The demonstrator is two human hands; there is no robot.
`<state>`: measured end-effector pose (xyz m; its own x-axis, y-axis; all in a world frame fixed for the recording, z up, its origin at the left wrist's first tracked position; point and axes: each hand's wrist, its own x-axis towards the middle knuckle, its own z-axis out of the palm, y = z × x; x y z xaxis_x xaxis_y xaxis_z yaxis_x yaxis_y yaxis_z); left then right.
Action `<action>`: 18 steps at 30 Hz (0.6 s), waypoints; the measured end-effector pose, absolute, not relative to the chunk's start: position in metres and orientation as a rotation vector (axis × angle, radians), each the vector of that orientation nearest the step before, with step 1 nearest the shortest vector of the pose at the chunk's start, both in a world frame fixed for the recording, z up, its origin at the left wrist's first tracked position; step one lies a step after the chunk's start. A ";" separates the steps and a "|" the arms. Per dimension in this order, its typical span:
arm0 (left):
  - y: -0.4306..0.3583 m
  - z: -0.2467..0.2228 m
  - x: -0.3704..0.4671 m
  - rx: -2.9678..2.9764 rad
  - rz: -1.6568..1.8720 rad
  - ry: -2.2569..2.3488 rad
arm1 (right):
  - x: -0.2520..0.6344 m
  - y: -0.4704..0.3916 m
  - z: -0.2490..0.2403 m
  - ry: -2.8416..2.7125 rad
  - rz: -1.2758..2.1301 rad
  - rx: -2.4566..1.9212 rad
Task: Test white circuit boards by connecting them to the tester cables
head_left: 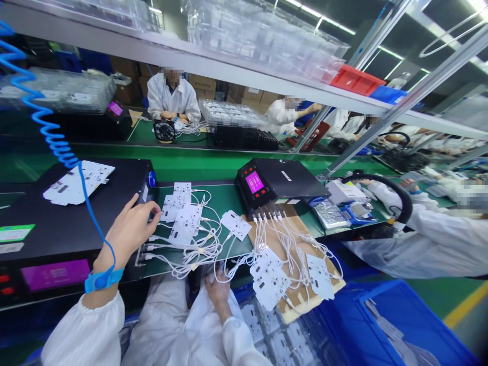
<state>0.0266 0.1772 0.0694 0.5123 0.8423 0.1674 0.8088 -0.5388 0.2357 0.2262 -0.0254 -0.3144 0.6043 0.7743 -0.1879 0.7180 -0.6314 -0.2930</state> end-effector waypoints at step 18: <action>0.176 0.069 0.027 2.624 0.402 1.445 | 0.227 -0.025 -0.310 -1.264 0.470 -2.645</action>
